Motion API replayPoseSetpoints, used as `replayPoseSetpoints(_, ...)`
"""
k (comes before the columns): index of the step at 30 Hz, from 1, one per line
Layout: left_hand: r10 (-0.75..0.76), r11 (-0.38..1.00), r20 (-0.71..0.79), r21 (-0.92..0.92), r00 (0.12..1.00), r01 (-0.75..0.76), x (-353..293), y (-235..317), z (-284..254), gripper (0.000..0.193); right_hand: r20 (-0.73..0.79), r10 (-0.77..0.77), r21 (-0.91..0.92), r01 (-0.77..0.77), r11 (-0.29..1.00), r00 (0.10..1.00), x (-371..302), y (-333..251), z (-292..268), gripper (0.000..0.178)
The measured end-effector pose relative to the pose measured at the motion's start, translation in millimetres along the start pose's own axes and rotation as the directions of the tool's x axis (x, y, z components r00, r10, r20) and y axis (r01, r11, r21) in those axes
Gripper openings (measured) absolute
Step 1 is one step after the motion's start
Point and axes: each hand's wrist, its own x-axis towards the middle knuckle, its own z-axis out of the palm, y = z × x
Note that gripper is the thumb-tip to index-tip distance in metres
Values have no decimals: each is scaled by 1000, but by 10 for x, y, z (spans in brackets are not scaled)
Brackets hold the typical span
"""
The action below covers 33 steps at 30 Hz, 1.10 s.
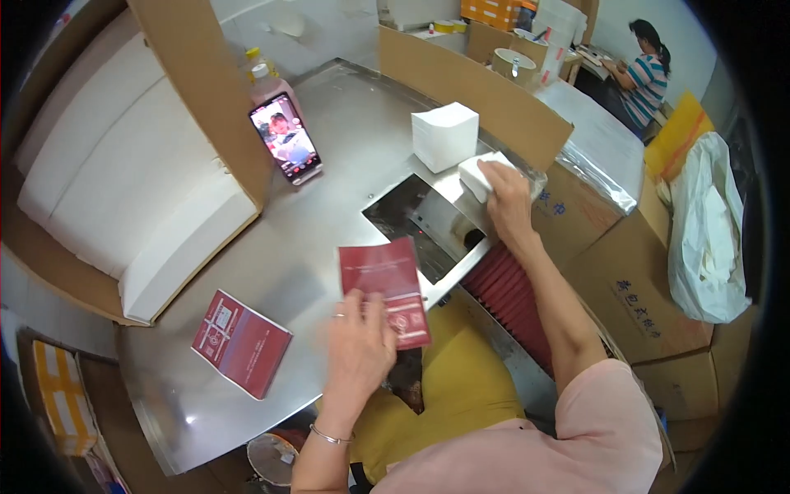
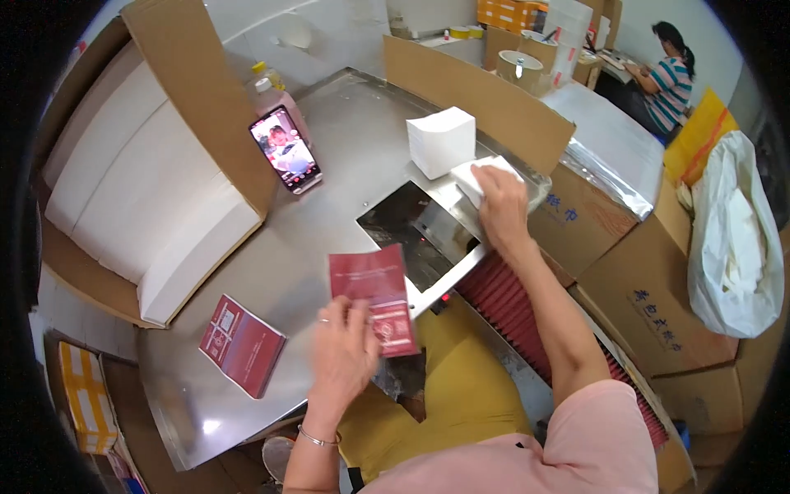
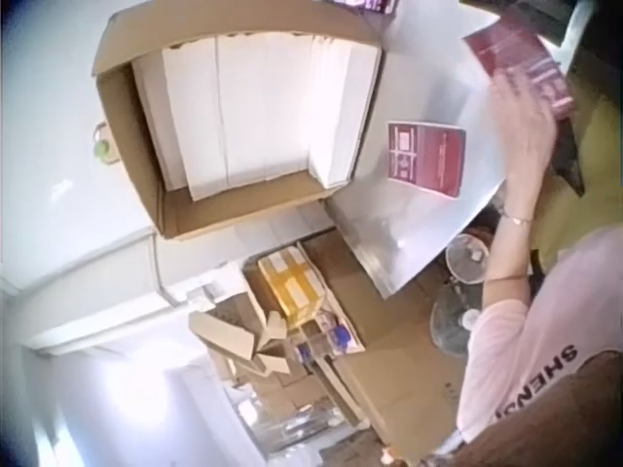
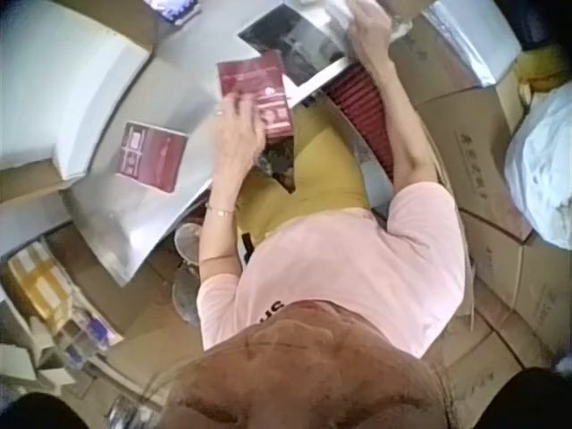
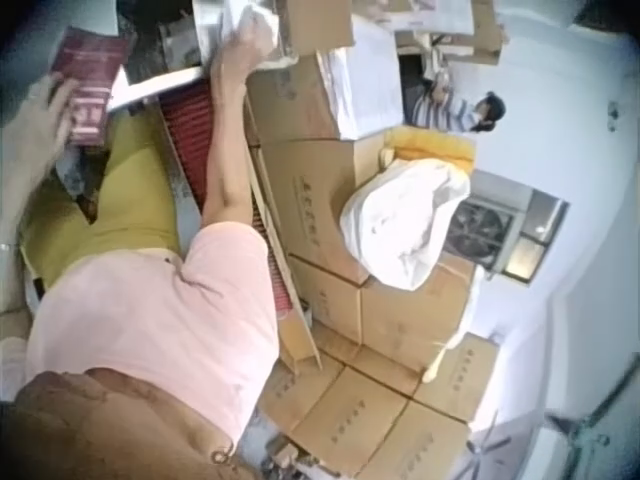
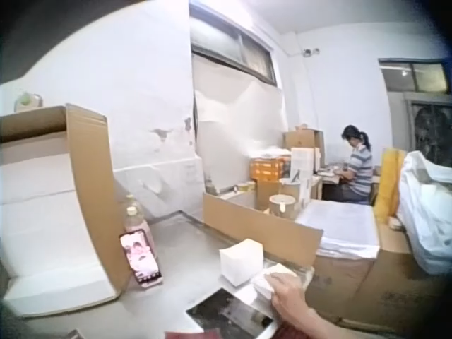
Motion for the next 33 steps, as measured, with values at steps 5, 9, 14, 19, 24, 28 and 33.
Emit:
replayPoseSetpoints(5, -165, 979, 26, -119, 986, 167, -101, -100, -191, 68, 296, -669, 639, 380, 669, 682, -373, -1725, -436, 38)
replayPoseSetpoints(9, -108, 990, 11, -87, 994, 109, -48, 44, -187, 84, 353, -502, 309, 409, 859, 790, -467, -1757, 37, 21)
replayPoseSetpoints(14, -133, 978, 84, -153, 988, 145, -29, 14, -262, 80, 648, -161, 186, 49, 981, 744, -38, -1433, 556, 24)
replayPoseSetpoints(19, -83, 982, -58, -175, 995, 71, -351, -36, -361, 37, 725, 14, 116, -143, 983, 689, -93, -921, 448, 11)
replayPoseSetpoints(24, -362, 919, -385, 6, 849, 394, -716, -671, -721, 22, 243, 8, -181, 37, 983, 970, 6, -644, -6, 17)
replayPoseSetpoints(28, -484, 776, -269, 308, 832, 551, -759, -879, -798, 25, 189, 107, -401, -23, 916, 976, -50, -71, 73, 19)
replayPoseSetpoints(33, -410, 852, -82, 322, 909, 413, -757, -938, -912, 19, 124, 150, -193, -125, 973, 981, 9, 27, 168, 24)
